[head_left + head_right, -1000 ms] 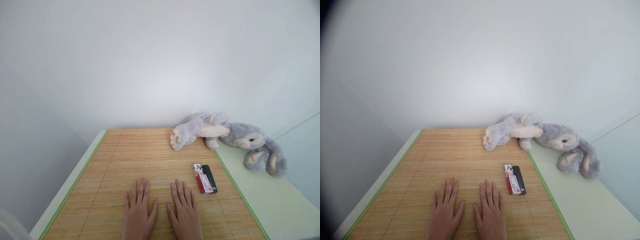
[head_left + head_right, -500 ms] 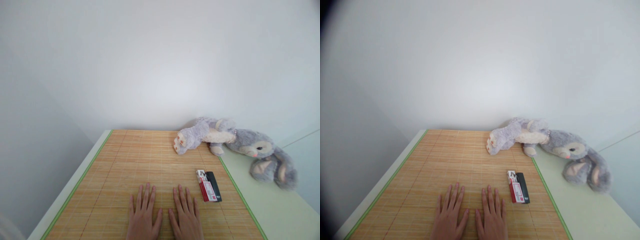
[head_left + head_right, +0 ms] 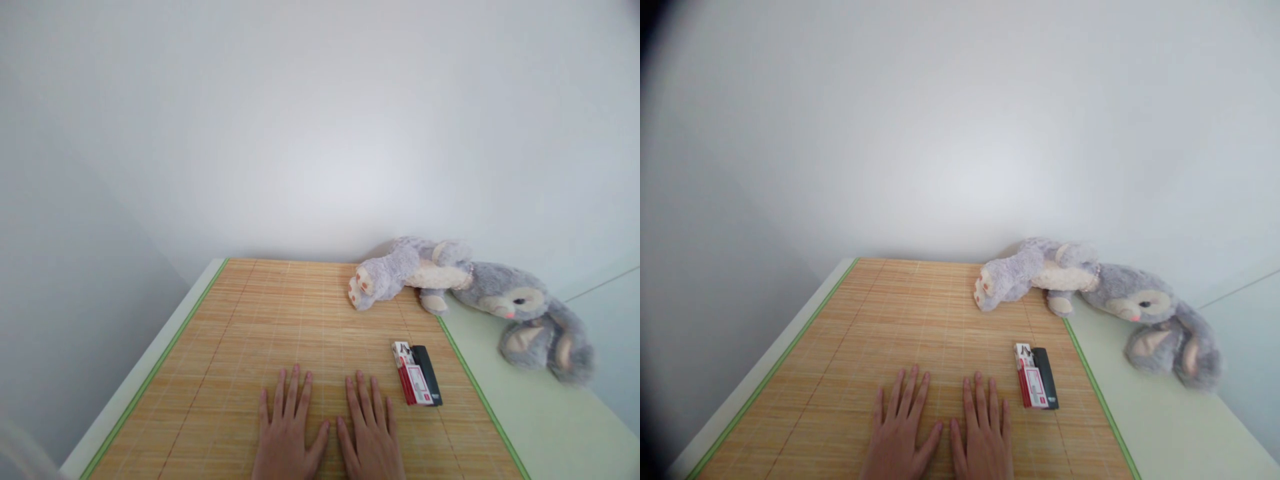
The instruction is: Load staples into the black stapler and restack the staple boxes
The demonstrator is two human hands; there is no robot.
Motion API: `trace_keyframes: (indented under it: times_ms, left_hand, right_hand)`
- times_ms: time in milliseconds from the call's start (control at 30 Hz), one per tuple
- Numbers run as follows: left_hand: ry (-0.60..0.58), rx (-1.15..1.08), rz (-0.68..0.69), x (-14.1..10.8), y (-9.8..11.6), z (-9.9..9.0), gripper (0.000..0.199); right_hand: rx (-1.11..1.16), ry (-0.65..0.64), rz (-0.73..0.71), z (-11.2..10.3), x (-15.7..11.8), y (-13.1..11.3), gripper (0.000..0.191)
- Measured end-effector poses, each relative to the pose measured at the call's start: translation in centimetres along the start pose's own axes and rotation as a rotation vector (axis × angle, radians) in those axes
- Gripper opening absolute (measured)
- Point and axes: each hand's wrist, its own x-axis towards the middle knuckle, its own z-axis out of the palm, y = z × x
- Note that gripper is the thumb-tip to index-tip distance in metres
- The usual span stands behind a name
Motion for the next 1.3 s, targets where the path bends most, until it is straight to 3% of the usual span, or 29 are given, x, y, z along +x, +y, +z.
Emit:
trace_keyframes:
  times_ms: [533,800,1300]
  left_hand:
    - [-0.016,-0.002,0.012,-0.2,-0.1,-0.3,0.075]
    - [-0.04,0.025,0.014,-0.1,0.3,-0.7,0.071]
    - [-0.007,0.045,0.03,-0.4,0.2,-0.5,0.07]
  right_hand:
    - [-0.011,-0.011,-0.002,-0.6,-0.1,-0.3,0.067]
    - [-0.011,-0.058,0.018,-2.4,-0.3,-0.9,0.066]
    - [-0.011,-0.088,0.035,-3.6,-0.4,-1.2,0.066]
